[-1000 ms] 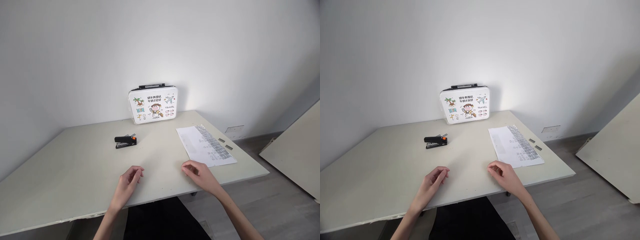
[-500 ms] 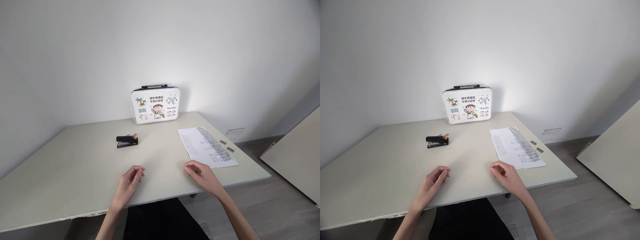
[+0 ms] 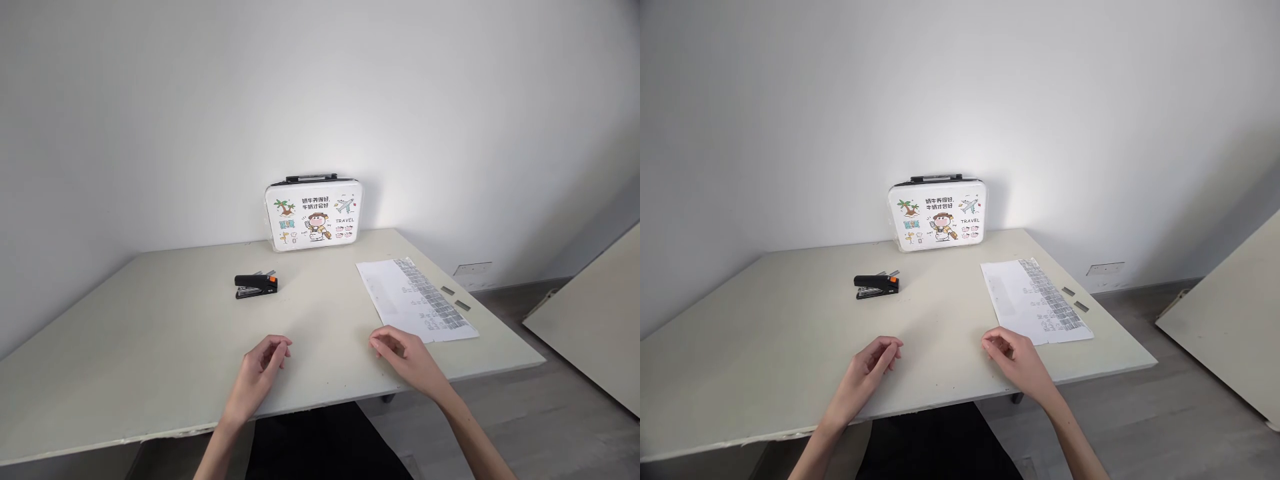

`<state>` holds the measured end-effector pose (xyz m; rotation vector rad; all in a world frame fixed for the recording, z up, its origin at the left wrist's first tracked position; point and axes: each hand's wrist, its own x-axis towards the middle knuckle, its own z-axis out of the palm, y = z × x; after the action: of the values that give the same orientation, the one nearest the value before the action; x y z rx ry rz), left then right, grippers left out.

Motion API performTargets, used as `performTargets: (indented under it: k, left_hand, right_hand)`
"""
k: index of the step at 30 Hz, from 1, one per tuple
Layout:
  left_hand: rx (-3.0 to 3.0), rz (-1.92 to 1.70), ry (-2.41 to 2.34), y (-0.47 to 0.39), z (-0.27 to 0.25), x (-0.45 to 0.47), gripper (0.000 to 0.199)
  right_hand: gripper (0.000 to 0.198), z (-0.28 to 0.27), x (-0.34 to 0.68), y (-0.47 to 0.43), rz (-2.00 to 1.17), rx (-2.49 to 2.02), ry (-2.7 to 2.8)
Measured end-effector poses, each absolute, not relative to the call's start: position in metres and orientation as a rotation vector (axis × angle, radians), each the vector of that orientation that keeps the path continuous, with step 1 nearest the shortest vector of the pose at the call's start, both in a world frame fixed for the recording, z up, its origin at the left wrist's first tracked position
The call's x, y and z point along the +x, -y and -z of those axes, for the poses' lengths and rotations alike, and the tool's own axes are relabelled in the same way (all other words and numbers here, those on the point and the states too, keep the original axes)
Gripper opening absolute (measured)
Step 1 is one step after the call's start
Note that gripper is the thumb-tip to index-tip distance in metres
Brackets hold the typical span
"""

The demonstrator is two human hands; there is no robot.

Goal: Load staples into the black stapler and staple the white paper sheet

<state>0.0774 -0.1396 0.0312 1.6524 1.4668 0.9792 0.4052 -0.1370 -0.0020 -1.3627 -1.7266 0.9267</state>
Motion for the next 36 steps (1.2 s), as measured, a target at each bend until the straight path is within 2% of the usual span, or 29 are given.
performTargets:
  k: [6, 12, 18, 25, 36]
  left_hand:
    - [1.635, -0.995, -1.472, 0.141, -0.032, 0.079, 0.038]
    - [1.634, -1.008, -1.451, 0.142, -0.032, 0.078, 0.035]
    - [1.651, -0.992, -1.431, 0.142, -0.026, 0.075, 0.034]
    - [1.66, -0.968, -1.439, 0.141, -0.026, 0.075, 0.035]
    - [1.728, -0.946, -1.461, 0.142, -0.026, 0.075, 0.038]
  right_hand:
    - [0.038, 0.005, 0.408, 0.136, -0.841, -1.359, 1.617]
    - [0.041, 0.024, 0.449, 0.122, -0.38, -1.578, 1.653]
    - [0.057, 0.059, 0.499, 0.111, -0.045, -1.767, 1.779]
    - [0.064, 0.084, 0.507, 0.112, 0.003, -1.949, 1.911]
    - [0.063, 0.058, 0.452, 0.147, -0.011, -1.877, 2.067]
